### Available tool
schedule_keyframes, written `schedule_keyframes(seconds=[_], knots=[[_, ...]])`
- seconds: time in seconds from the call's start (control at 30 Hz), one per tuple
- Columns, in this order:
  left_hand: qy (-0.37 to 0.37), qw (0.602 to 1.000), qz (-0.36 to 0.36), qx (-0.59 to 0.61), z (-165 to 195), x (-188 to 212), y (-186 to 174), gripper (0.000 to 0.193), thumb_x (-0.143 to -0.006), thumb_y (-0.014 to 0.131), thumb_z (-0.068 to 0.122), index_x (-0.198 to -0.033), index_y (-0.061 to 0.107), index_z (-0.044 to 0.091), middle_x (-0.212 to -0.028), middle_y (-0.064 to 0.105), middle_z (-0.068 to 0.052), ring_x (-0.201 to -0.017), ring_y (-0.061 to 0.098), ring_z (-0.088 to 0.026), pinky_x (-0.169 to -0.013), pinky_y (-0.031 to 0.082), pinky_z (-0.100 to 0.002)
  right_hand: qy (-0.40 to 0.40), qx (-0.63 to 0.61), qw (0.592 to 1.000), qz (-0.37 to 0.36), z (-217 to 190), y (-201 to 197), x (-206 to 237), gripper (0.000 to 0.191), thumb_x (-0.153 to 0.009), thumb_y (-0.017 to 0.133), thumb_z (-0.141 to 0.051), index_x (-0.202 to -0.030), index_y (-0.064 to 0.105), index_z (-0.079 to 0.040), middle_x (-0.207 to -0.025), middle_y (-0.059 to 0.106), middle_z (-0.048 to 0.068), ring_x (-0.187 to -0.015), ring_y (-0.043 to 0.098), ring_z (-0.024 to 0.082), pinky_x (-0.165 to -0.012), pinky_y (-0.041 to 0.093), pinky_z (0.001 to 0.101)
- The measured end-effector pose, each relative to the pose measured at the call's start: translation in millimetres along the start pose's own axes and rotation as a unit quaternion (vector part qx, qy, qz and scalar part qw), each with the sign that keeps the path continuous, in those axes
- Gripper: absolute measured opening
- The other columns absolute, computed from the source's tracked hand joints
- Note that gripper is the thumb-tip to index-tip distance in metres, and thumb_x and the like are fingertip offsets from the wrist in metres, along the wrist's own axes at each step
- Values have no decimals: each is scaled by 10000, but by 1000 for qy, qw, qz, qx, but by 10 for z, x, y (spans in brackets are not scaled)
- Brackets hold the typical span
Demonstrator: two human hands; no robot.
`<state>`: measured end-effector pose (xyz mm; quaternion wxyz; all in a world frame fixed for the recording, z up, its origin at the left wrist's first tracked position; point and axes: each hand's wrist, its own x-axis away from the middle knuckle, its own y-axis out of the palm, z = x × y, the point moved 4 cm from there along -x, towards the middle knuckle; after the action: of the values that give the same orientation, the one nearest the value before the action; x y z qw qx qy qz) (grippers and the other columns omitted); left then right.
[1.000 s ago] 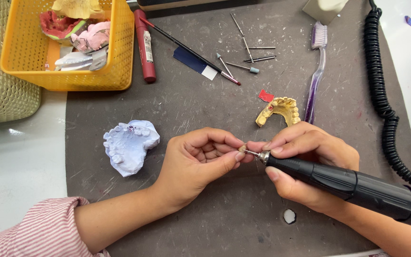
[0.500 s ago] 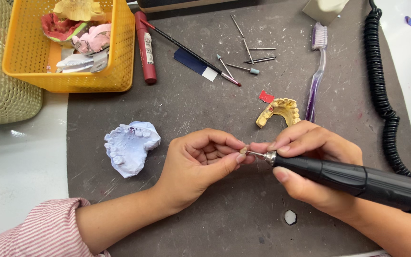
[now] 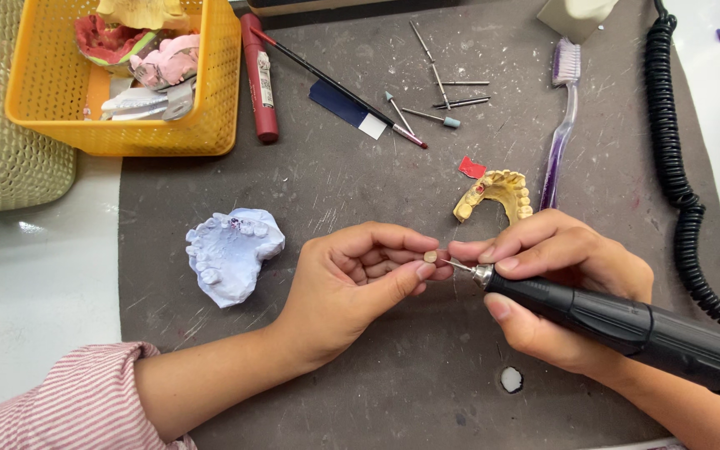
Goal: The person uses a rotary handpiece to grind and shape a small tooth-shaped object held in the left hand. The person repeatedly changes the rotary bit and continues shaping the object on a workbench with dental molds and tools nearby.
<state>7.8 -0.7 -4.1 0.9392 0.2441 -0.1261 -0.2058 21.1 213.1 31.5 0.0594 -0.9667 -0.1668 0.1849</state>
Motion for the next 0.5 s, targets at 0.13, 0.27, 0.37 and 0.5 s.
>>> schedule_keyframes(seconds=[0.13, 0.27, 0.37, 0.5], knots=[[-18, 1000, 1, -7, 7, -4, -14, 281, -970, 648, -32, -1249, 643, -68, -1198, 735, -168, -1128, 727, -218, -941, 582, -309, 5, 12, 1000, 1, -5, 4, -17, 265, -869, 726, 53, -1074, 584, -38, -1168, 644, 140, -1213, 744, 360, -1093, 639, 492], [6, 1000, -13, 14, 25, 0, 1, 269, -970, 658, -52, -1236, 637, -85, -1204, 729, -171, -1142, 725, -217, -1018, 594, -308, 20, -29, 999, 3, -1, -4, -26, 245, -902, 702, 56, -1100, 585, -26, -1188, 630, 148, -1233, 724, 380, -1126, 621, 508], [-2, 1000, -1, 5, 3, -6, 3, 239, -974, 661, -50, -1209, 654, -94, -1178, 741, -179, -1104, 736, -216, -979, 603, -308, 26, -28, 999, -1, 2, 0, -29, 241, -895, 704, 51, -1089, 586, -29, -1173, 634, 148, -1228, 728, 380, -1105, 628, 497], [-14, 1000, 12, -24, -5, -3, 1, 224, -967, 658, -35, -1183, 679, -88, -1172, 752, -177, -1069, 742, -194, -947, 603, -293, 41, -14, 999, -8, 10, 1, -24, 240, -878, 707, 52, -1069, 588, -31, -1144, 645, 149, -1219, 736, 370, -1082, 633, 470]])
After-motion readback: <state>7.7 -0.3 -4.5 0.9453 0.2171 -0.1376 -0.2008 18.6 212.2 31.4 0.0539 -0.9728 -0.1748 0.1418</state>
